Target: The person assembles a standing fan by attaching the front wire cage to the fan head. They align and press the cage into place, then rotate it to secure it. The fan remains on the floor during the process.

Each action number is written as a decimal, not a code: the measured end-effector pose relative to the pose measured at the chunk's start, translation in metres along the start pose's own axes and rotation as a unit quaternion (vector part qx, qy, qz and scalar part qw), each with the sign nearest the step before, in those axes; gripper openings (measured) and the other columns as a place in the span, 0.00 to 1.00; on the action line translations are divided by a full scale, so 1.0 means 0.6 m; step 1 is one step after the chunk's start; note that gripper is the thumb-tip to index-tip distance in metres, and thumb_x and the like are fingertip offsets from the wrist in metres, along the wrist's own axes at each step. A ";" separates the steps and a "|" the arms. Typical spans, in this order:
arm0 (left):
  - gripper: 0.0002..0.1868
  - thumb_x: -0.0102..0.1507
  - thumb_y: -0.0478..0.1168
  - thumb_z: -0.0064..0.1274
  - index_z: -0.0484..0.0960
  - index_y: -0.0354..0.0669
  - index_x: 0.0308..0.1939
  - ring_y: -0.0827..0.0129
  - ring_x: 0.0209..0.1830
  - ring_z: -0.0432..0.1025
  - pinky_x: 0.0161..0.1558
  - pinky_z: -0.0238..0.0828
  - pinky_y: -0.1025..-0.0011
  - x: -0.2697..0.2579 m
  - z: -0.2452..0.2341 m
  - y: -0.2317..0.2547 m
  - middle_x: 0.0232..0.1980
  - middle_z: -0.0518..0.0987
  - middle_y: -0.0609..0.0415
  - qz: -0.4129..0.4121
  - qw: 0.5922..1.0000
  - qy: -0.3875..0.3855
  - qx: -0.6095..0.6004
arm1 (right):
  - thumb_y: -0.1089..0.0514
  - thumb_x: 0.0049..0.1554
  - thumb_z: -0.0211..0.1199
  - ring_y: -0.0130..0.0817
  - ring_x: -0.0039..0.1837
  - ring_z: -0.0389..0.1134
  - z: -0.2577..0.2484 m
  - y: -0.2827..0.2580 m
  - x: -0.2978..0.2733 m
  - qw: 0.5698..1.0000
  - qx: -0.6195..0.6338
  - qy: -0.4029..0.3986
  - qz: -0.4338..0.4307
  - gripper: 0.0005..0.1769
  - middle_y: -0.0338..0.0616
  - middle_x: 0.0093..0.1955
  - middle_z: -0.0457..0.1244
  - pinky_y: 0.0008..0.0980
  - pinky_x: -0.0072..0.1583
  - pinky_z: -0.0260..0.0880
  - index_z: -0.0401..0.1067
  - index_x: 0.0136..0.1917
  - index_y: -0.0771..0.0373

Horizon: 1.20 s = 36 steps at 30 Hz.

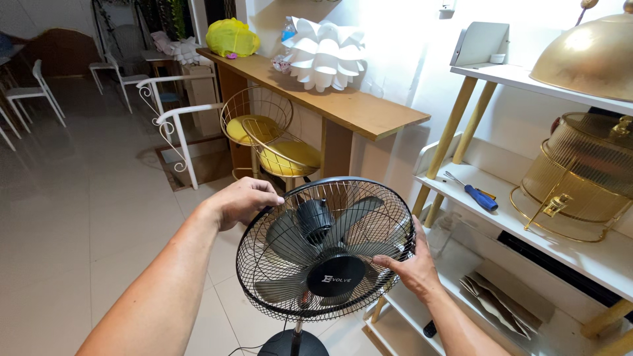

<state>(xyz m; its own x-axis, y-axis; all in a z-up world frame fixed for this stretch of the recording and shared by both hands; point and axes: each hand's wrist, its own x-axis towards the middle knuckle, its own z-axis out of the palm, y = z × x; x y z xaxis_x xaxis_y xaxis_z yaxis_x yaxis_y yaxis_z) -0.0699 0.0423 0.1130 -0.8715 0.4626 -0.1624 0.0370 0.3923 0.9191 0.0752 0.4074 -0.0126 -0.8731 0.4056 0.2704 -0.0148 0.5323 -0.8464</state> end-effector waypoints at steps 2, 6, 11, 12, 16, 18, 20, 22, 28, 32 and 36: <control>0.11 0.56 0.43 0.60 0.85 0.39 0.36 0.69 0.36 0.72 0.37 0.70 0.66 0.000 0.007 0.001 0.38 0.82 0.56 0.008 0.999 0.030 0.023 | 0.34 0.23 0.82 0.46 0.79 0.53 0.002 -0.005 0.001 1.000 -0.012 0.005 0.006 0.83 0.50 0.79 0.52 0.45 0.77 0.50 0.41 0.83 0.46; 0.14 0.53 0.43 0.63 0.83 0.37 0.36 0.67 0.37 0.75 0.40 0.73 0.67 -0.009 0.027 0.021 0.37 0.83 0.48 0.040 0.978 0.111 0.171 | 0.34 0.23 0.82 0.44 0.78 0.56 0.009 -0.012 -0.004 1.000 0.028 0.012 -0.003 0.81 0.49 0.78 0.55 0.43 0.76 0.54 0.44 0.82 0.48; 0.20 0.51 0.46 0.68 0.82 0.37 0.38 0.62 0.40 0.79 0.45 0.76 0.66 -0.029 0.037 0.066 0.41 0.86 0.43 -0.028 0.949 0.099 0.299 | 0.35 0.23 0.83 0.46 0.78 0.54 0.009 -0.012 -0.003 0.999 -0.008 0.027 -0.022 0.80 0.51 0.78 0.53 0.45 0.76 0.53 0.46 0.82 0.49; 0.19 0.52 0.46 0.68 0.81 0.38 0.40 0.61 0.42 0.78 0.47 0.75 0.65 -0.031 0.039 0.071 0.43 0.84 0.43 -0.021 0.940 0.116 0.321 | 0.35 0.23 0.84 0.46 0.79 0.54 0.009 -0.012 -0.002 0.999 -0.022 0.032 -0.027 0.80 0.52 0.78 0.53 0.45 0.76 0.53 0.46 0.82 0.49; 0.21 0.56 0.40 0.62 0.75 0.40 0.50 0.56 0.48 0.76 0.52 0.72 0.63 -0.030 0.045 0.082 0.49 0.81 0.41 0.029 0.925 0.135 0.354 | 0.34 0.22 0.83 0.46 0.78 0.55 0.012 -0.013 0.000 0.999 -0.007 0.028 0.016 0.81 0.51 0.78 0.53 0.45 0.76 0.55 0.44 0.82 0.47; 0.20 0.57 0.35 0.57 0.73 0.41 0.52 0.55 0.51 0.77 0.53 0.73 0.61 -0.038 0.041 0.088 0.51 0.81 0.41 0.037 0.933 0.104 0.342 | 0.34 0.23 0.83 0.47 0.78 0.55 0.009 -0.011 -0.003 0.999 -0.010 0.031 0.013 0.81 0.51 0.78 0.53 0.46 0.75 0.55 0.45 0.82 0.45; 0.19 0.56 0.32 0.51 0.74 0.43 0.52 0.55 0.53 0.79 0.54 0.76 0.59 -0.057 0.030 0.095 0.52 0.82 0.43 0.022 0.943 0.058 0.327 | 0.34 0.23 0.83 0.47 0.78 0.54 0.006 -0.007 -0.004 0.999 -0.008 0.027 0.015 0.80 0.50 0.79 0.52 0.45 0.76 0.54 0.45 0.82 0.44; 0.18 0.54 0.33 0.54 0.80 0.44 0.49 0.57 0.52 0.81 0.55 0.77 0.61 -0.075 0.027 0.099 0.52 0.86 0.46 0.038 0.948 0.020 0.317 | 0.35 0.23 0.83 0.47 0.79 0.54 0.002 -0.003 -0.002 0.999 -0.007 0.027 0.016 0.80 0.50 0.79 0.52 0.45 0.76 0.53 0.45 0.82 0.44; 0.18 0.54 0.48 0.68 0.88 0.52 0.47 0.65 0.52 0.78 0.56 0.72 0.66 -0.095 0.027 0.104 0.51 0.85 0.55 0.102 0.904 -0.011 0.415 | 0.36 0.24 0.84 0.47 0.79 0.54 0.004 -0.007 -0.003 0.999 -0.014 0.034 0.002 0.80 0.51 0.79 0.52 0.45 0.76 0.53 0.45 0.82 0.45; 0.16 0.57 0.50 0.65 0.87 0.49 0.45 0.64 0.47 0.81 0.51 0.77 0.65 -0.109 0.033 0.115 0.44 0.87 0.52 0.061 0.892 -0.016 0.447 | 0.36 0.23 0.84 0.46 0.79 0.54 0.004 -0.012 -0.003 1.000 0.000 0.023 0.005 0.80 0.50 0.79 0.53 0.45 0.76 0.53 0.45 0.82 0.46; 0.15 0.58 0.48 0.66 0.84 0.46 0.43 0.65 0.46 0.81 0.50 0.76 0.63 -0.118 0.040 0.119 0.43 0.87 0.52 0.044 0.910 -0.002 0.412 | 0.35 0.24 0.84 0.48 0.79 0.53 0.010 -0.006 0.002 0.999 -0.024 0.033 0.001 0.80 0.53 0.79 0.51 0.46 0.76 0.53 0.45 0.82 0.48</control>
<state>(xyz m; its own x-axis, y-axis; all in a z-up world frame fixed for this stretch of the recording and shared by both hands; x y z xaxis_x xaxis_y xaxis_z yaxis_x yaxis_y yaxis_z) 0.0062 0.0566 0.1813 -0.8458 0.5233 -0.1044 0.4622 0.8162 0.3466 0.0713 0.4012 -0.0121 -0.8393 0.4536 0.2998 0.0111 0.5656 -0.8246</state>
